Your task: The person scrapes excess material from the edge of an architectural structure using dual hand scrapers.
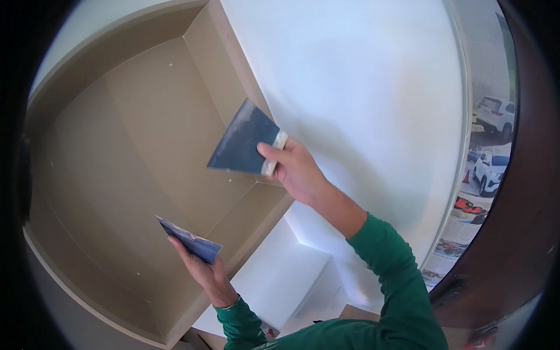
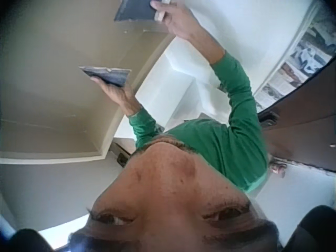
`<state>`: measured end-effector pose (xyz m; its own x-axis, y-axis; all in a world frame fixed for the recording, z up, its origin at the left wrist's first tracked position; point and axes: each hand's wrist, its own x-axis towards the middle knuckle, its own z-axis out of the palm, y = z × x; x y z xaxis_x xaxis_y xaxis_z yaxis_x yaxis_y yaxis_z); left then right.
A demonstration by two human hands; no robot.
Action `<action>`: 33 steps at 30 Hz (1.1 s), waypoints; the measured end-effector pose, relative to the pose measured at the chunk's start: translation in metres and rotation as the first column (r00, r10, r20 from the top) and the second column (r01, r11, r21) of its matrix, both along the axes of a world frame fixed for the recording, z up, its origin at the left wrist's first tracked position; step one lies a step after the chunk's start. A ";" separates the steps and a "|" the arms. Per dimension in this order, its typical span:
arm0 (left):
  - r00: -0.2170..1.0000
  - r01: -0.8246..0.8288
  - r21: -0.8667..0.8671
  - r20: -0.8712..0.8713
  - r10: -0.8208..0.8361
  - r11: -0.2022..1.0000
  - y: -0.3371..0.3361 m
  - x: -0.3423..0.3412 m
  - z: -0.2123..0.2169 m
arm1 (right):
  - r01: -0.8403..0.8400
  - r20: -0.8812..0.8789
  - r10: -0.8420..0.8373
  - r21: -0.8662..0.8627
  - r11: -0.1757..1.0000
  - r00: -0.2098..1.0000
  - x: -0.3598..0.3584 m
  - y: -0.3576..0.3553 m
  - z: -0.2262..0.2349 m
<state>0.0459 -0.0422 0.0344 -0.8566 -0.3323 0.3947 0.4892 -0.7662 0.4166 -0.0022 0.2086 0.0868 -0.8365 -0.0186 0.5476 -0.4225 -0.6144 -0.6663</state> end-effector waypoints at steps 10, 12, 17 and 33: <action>0.998 -0.041 -0.033 0.053 0.043 0.999 -0.010 -0.018 -0.018 | 0.067 -0.133 -0.089 -0.160 0.985 0.987 -0.046 0.001 0.065; 0.997 -0.048 -0.036 0.054 0.050 0.998 -0.008 -0.018 -0.018 | 0.068 -0.121 -0.091 -0.186 0.980 0.988 -0.052 0.002 0.072; 0.995 -0.064 -0.049 0.078 0.067 0.997 -0.005 -0.015 -0.016 | 0.135 -0.067 -0.152 -0.209 0.969 0.986 -0.062 -0.003 0.081; 0.998 -0.026 -0.012 0.062 0.027 1.000 -0.006 -0.016 -0.021 | 0.073 -0.090 -0.104 -0.303 0.950 0.990 -0.082 0.006 0.118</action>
<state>0.0297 -0.0486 0.0137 -0.8704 -0.3514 0.3448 0.4825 -0.7484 0.4552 -0.0838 0.2149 0.2050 -0.7658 0.2302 0.6005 -0.5411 -0.7352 -0.4082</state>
